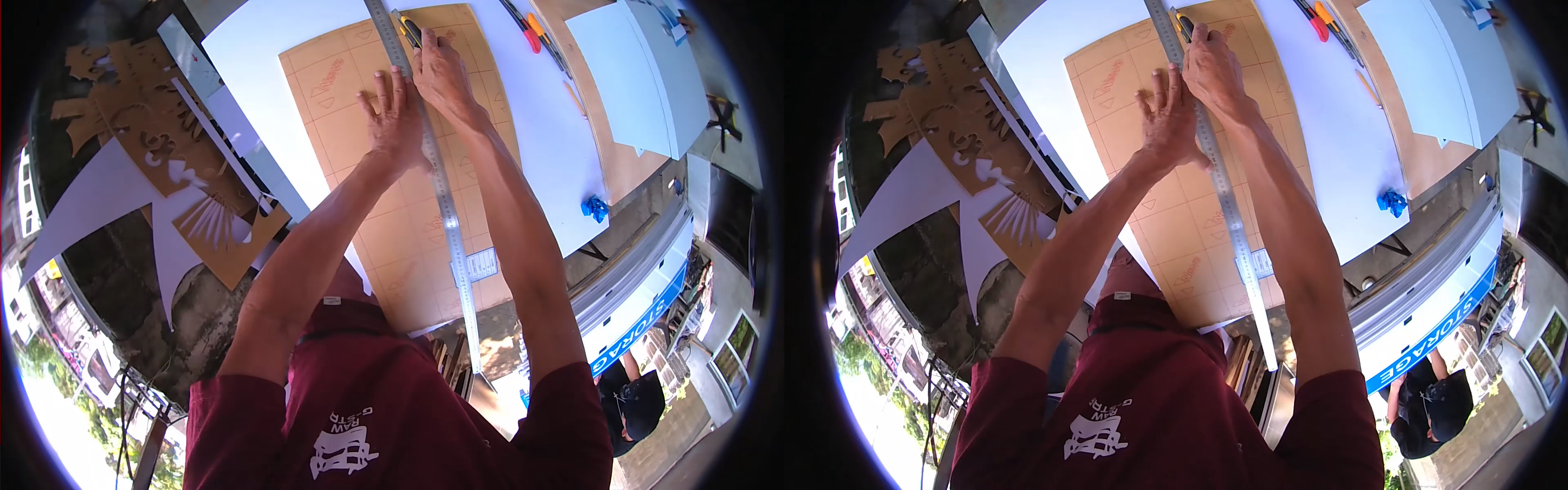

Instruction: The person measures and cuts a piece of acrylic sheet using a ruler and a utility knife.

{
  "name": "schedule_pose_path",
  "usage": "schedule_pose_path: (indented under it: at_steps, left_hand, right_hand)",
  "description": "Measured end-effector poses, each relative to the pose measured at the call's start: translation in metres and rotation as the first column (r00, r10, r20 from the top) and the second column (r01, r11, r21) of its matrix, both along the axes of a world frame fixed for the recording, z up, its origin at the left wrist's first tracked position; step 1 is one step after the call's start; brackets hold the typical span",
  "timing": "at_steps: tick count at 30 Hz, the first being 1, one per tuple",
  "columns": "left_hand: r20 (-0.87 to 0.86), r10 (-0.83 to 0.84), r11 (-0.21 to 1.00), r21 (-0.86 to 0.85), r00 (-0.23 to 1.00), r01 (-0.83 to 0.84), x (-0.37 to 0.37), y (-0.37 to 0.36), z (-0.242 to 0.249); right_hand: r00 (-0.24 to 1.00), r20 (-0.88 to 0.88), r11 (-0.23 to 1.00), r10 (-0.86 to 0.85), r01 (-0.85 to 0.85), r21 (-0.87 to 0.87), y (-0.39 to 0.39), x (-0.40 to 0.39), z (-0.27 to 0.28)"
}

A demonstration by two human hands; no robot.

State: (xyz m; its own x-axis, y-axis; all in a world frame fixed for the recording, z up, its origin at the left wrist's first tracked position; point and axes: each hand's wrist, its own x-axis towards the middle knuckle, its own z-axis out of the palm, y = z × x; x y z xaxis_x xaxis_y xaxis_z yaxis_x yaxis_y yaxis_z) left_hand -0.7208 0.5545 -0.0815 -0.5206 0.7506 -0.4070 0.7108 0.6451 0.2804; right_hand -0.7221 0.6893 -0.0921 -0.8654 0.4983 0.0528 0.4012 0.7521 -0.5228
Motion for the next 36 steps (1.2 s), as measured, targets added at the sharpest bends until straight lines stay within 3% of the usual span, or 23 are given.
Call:
schedule_pose_path:
  at_steps: [13,24,27,36]
  left_hand:
    - [-0.003,0.005,0.999,0.032,1.0,-0.005,0.001,-0.002,-0.003]
    - [-0.009,0.01,0.992,0.125,1.0,-0.009,0.001,-0.006,-0.008]
    - [0.021,-0.044,0.998,0.041,0.999,0.043,-0.001,-0.004,0.0]
    - [0.03,-0.043,0.999,0.012,0.999,0.043,-0.001,-0.004,-0.001]
  right_hand:
    - [0.996,0.064,0.998,0.057,-0.058,0.018,-0.014,-0.008,0.013]
    - [0.992,-0.044,0.987,0.122,-0.117,0.106,-0.006,-0.01,-0.002]
    - [0.993,-0.048,0.989,0.112,-0.106,0.107,-0.008,-0.008,-0.004]
    - [0.996,-0.055,0.996,0.074,-0.07,0.061,-0.023,0.003,0.003]
